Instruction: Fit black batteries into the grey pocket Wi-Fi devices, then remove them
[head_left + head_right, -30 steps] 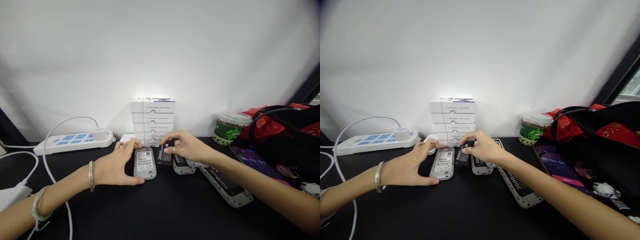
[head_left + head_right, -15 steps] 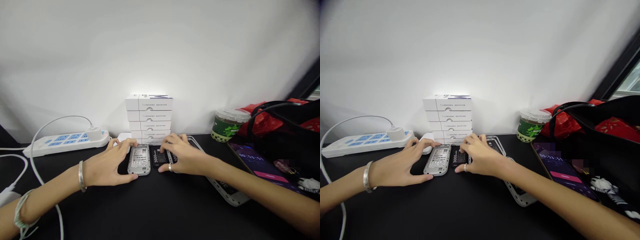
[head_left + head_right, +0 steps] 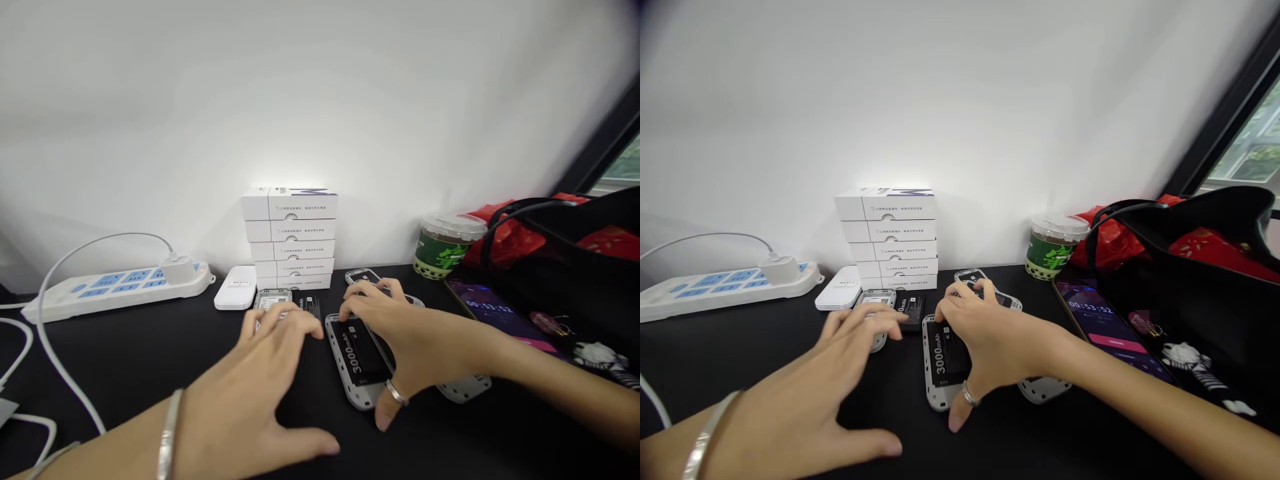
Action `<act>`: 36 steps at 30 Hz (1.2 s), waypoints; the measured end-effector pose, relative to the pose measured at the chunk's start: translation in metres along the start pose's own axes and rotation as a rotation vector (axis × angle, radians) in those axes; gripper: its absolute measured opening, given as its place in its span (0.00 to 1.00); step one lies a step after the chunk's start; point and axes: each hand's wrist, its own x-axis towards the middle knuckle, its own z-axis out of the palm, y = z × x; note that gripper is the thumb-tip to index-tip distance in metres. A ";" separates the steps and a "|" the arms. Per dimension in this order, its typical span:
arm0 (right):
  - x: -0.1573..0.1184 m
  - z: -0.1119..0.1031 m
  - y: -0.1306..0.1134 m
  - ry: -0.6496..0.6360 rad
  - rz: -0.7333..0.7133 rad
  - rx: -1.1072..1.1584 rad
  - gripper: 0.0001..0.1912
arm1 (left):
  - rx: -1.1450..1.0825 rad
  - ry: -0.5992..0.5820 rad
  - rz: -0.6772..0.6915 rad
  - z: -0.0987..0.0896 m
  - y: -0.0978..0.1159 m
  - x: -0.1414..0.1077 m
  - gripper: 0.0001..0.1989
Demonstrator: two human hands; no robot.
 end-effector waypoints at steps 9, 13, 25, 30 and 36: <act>-0.008 0.014 0.002 0.077 0.039 0.168 0.39 | -0.055 -0.063 -0.012 0.027 0.022 0.049 0.46; -0.010 0.008 -0.007 0.187 0.031 0.189 0.38 | 0.027 0.074 0.117 0.021 0.026 0.044 0.43; 0.039 -0.020 0.003 0.419 0.058 0.968 0.22 | -0.013 0.109 -0.193 -0.026 -0.046 0.012 0.42; 0.066 -0.003 0.007 0.271 0.145 0.756 0.10 | -0.089 0.043 -0.229 -0.031 -0.078 -0.002 0.41; 0.058 0.011 -0.006 0.240 0.149 0.474 0.33 | -0.024 0.028 -0.176 -0.028 -0.082 -0.006 0.42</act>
